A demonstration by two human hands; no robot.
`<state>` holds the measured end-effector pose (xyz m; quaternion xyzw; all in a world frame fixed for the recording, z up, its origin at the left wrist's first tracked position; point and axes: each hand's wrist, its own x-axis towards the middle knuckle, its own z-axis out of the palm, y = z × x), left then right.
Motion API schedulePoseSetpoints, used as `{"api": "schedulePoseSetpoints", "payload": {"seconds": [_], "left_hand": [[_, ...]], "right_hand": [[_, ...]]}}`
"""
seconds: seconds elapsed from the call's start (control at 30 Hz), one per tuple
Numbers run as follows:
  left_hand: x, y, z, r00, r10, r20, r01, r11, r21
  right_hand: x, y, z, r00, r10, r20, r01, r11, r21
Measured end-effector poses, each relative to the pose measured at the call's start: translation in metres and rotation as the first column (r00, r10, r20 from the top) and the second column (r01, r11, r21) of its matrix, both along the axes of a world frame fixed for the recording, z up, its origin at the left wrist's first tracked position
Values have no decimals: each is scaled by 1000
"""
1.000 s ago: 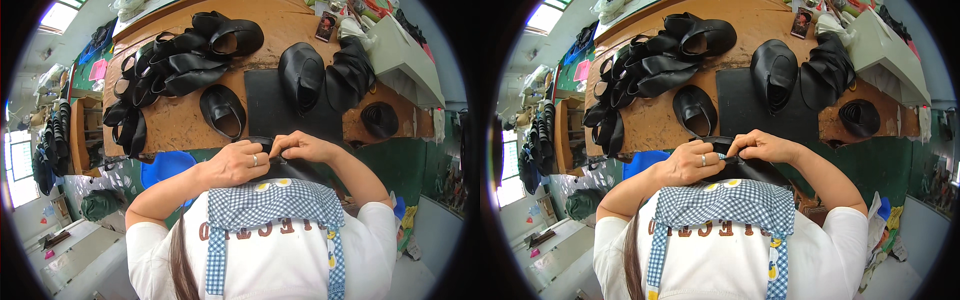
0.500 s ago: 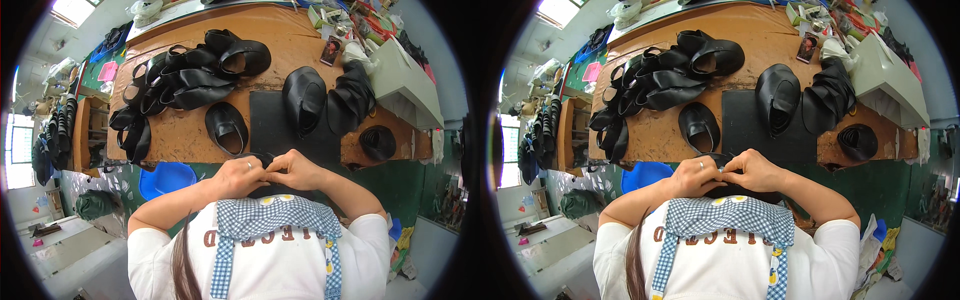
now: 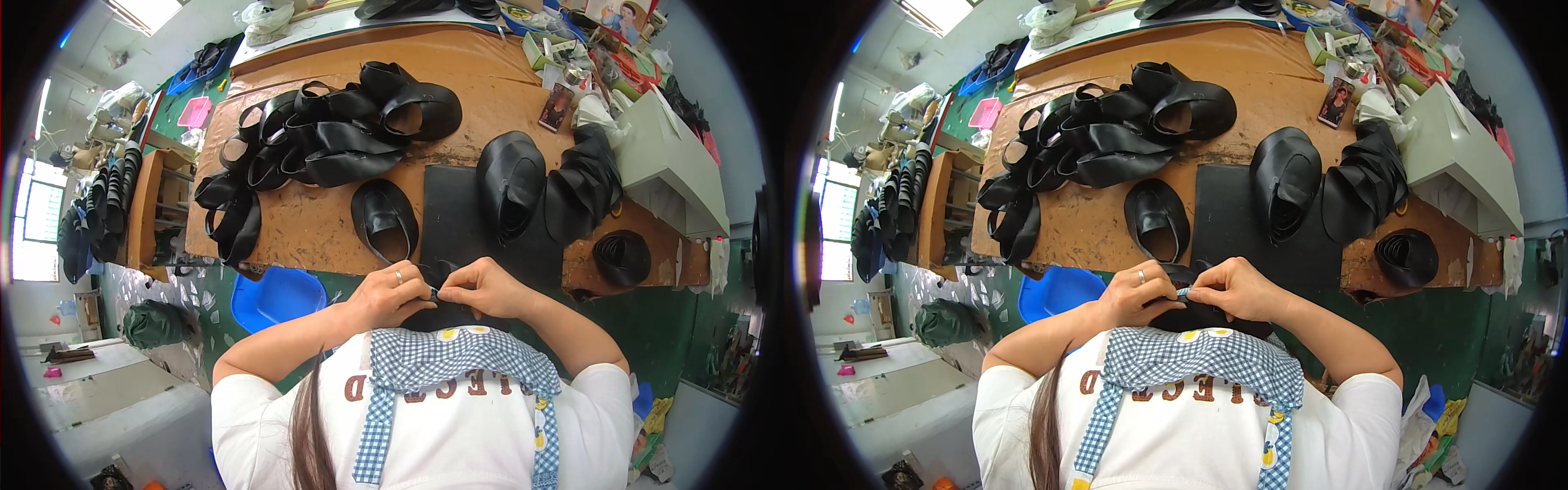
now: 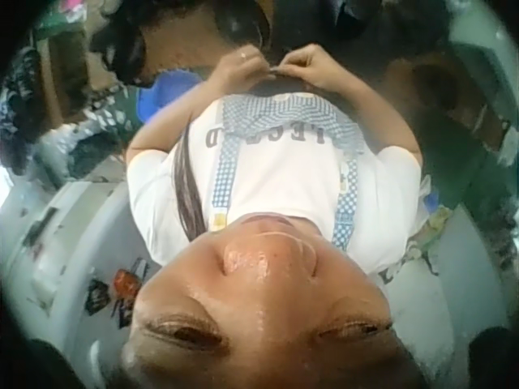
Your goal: The person works at a workbench, taking shoe uppers one by one and folding and pressing their edges together by hand.
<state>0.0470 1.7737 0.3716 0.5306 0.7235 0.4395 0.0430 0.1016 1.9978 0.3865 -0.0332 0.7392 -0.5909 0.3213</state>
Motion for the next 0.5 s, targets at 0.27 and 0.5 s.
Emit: {"api": "schedulePoseSetpoints", "payload": {"seconds": [0.27, 0.5], "left_hand": [[-2, -3, 9, 994, -89, 59, 96, 985, -144], [-7, -6, 21, 927, 56, 371, 54, 959, -279]], "right_hand": [[-6, -12, -9, 999, 34, 18, -31, 994, -108], [-8, -9, -9, 999, -3, 52, 11, 988, -152]]}}
